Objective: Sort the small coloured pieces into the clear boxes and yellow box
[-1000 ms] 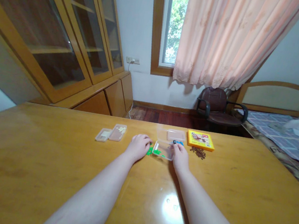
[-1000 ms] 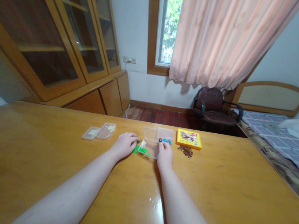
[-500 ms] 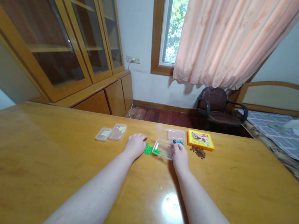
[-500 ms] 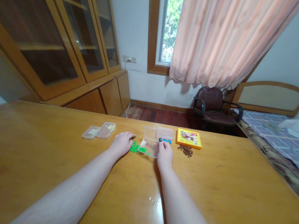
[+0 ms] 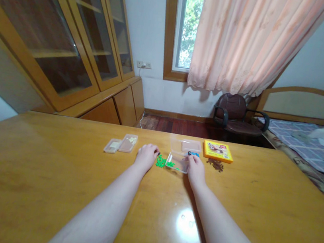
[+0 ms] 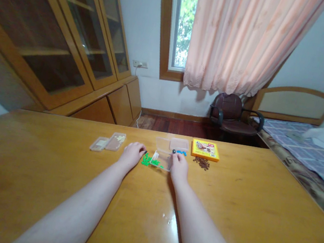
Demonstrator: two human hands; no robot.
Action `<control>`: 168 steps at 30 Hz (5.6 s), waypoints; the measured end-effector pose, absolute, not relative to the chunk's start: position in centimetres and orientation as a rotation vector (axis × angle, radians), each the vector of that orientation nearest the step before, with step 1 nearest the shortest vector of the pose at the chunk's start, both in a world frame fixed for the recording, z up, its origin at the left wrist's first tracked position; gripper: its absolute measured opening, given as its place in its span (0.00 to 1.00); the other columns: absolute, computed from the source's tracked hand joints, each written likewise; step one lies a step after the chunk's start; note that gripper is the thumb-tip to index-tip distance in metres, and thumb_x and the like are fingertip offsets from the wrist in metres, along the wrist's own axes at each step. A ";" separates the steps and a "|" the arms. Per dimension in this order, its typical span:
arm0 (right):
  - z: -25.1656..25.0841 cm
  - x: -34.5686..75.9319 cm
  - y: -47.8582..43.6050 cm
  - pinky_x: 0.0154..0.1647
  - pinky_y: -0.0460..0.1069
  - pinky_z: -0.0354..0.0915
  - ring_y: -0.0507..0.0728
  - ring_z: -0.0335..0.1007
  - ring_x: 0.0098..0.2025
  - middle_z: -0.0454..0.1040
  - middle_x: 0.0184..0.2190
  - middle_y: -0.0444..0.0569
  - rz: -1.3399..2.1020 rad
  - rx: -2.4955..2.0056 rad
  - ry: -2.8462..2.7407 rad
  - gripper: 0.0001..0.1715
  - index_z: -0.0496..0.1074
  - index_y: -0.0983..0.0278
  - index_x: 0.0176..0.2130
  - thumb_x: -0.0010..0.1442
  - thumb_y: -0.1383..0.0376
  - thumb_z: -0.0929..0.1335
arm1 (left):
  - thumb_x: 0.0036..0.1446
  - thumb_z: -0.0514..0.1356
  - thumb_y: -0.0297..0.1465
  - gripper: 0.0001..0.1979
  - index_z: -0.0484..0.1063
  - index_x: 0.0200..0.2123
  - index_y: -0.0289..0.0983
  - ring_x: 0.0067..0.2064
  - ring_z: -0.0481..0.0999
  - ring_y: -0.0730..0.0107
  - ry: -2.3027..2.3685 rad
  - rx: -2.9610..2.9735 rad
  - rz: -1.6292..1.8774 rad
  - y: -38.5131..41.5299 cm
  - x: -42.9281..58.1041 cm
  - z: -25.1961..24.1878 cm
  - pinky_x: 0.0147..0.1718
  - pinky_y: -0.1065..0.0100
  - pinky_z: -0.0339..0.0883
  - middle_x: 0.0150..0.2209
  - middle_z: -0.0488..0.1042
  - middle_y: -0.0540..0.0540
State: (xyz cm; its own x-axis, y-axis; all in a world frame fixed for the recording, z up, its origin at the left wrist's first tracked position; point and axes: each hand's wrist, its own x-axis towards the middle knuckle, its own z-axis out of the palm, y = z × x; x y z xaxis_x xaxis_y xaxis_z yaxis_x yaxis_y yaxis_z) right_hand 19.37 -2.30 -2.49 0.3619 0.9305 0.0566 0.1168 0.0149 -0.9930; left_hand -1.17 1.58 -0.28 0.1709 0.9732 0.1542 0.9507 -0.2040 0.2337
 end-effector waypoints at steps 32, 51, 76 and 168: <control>-2.6 19.5 -2.2 0.27 0.47 0.54 0.54 0.61 0.25 0.71 0.24 0.46 0.833 -1.421 -1.028 0.20 0.71 0.63 0.25 0.51 0.51 0.62 | 0.57 0.53 0.34 0.10 0.74 0.34 0.40 0.41 0.69 0.64 1.817 2.344 0.516 1.8 -1.2 0.1 0.40 0.66 0.60 0.37 0.75 0.47; -2.6 19.5 -2.3 0.27 0.47 0.55 0.53 0.60 0.24 0.72 0.26 0.46 0.867 -1.416 -1.011 0.18 0.71 0.63 0.27 0.51 0.52 0.62 | 0.56 0.55 0.33 0.07 0.72 0.32 0.39 0.40 0.70 0.66 1.832 2.356 0.452 1.6 -0.9 0.0 0.39 0.67 0.59 0.35 0.74 0.46; -2.6 19.5 -2.2 0.29 0.47 0.55 0.54 0.62 0.26 0.72 0.25 0.47 0.853 -1.412 -1.021 0.20 0.71 0.64 0.26 0.50 0.51 0.63 | 0.58 0.52 0.31 0.07 0.69 0.35 0.37 0.40 0.69 0.67 1.817 2.353 0.687 1.3 -0.5 0.6 0.40 0.67 0.59 0.37 0.72 0.46; -2.4 19.4 -2.3 0.27 0.47 0.54 0.54 0.59 0.24 0.68 0.21 0.44 0.871 -1.431 -1.038 0.19 0.70 0.62 0.25 0.50 0.50 0.62 | 0.56 0.54 0.37 0.09 0.67 0.35 0.38 0.40 0.71 0.64 2.045 2.256 0.328 1.3 -1.1 0.1 0.37 0.66 0.60 0.37 0.71 0.46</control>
